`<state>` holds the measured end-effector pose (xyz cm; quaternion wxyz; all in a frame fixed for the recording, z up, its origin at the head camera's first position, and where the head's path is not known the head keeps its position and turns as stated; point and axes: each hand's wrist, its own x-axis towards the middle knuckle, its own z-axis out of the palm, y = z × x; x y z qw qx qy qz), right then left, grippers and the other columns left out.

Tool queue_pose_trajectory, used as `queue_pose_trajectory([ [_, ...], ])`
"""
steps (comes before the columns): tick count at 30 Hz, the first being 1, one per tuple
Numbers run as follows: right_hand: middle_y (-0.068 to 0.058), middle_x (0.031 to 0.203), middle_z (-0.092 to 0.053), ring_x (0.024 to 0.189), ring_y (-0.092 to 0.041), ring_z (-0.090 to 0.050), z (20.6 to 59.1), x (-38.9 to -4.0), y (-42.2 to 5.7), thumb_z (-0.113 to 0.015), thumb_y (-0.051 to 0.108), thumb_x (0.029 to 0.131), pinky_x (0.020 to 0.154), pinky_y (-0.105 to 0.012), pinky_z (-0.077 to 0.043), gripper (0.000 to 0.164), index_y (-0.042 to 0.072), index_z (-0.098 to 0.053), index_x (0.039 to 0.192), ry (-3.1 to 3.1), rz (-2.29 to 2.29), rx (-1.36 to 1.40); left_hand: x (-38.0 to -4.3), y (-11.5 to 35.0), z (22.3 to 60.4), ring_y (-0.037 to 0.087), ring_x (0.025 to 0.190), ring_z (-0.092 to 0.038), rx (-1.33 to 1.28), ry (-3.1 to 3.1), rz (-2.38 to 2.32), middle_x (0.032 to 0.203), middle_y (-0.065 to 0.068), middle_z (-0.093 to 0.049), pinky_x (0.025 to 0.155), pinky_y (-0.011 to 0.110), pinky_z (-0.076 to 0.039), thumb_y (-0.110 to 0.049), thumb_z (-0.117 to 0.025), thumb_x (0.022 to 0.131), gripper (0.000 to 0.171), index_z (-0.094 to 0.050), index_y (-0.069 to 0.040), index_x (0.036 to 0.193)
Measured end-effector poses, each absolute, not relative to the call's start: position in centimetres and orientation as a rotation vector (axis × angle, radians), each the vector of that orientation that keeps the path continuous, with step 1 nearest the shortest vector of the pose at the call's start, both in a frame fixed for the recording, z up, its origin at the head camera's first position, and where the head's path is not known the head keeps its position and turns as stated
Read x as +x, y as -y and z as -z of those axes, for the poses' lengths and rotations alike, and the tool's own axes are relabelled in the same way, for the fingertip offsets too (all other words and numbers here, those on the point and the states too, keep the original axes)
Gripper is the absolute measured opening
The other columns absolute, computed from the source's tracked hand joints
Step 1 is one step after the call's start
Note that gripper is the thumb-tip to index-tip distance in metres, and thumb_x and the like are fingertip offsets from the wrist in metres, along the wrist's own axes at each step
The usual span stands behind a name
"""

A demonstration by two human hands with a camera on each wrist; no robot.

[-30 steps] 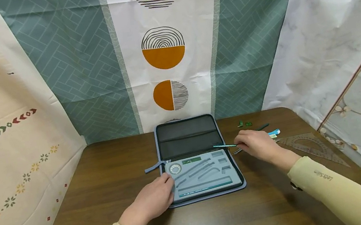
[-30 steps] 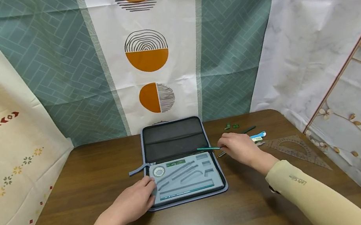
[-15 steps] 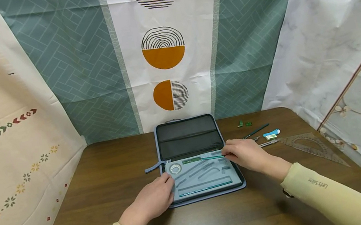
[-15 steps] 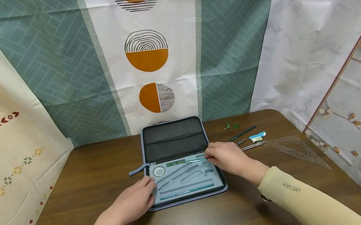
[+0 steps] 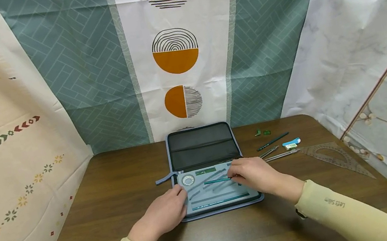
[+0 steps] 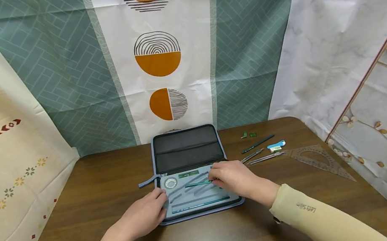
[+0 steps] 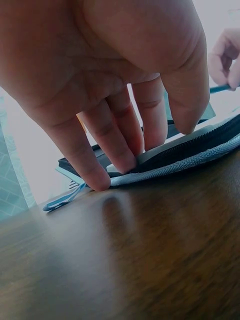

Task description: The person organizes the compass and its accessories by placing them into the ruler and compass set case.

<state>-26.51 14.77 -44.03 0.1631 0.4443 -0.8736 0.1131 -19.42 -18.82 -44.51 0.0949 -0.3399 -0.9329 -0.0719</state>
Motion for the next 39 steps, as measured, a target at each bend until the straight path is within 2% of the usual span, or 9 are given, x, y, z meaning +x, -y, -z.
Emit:
queue_pose_trajectory([
  [16, 0.007, 0.097, -0.072, 0.085, -0.009, -0.07, 44.8, -25.5, -12.0, -0.09, 0.012, 0.094, 0.072, -0.031, -0.059, 0.013, 0.018, -0.082, 0.101, 2.456, -0.323, 1.372, -19.5, 18.8, 44.6, 0.026, 0.097, -0.068, -0.997, 2.782, 0.216, 0.113, 0.013, -0.065, 0.08, 0.04, -0.062, -0.006, -0.075, 0.1, 0.019, -0.071, 0.002, 0.117],
  [39, 0.009, 0.104, -0.075, 0.097, -0.009, -0.072, 45.3, -24.8, -10.6, -0.086, 0.015, 0.099, 0.084, -0.032, -0.061, 0.009, 0.019, -0.082, 0.106, 2.532, -0.304, 1.426, -19.5, 18.8, 44.7, 0.026, 0.099, -0.068, -0.981, 2.803, 0.198, 0.115, 0.013, -0.065, 0.083, 0.041, -0.062, -0.008, -0.076, 0.1, 0.023, -0.071, 0.003, 0.119],
])
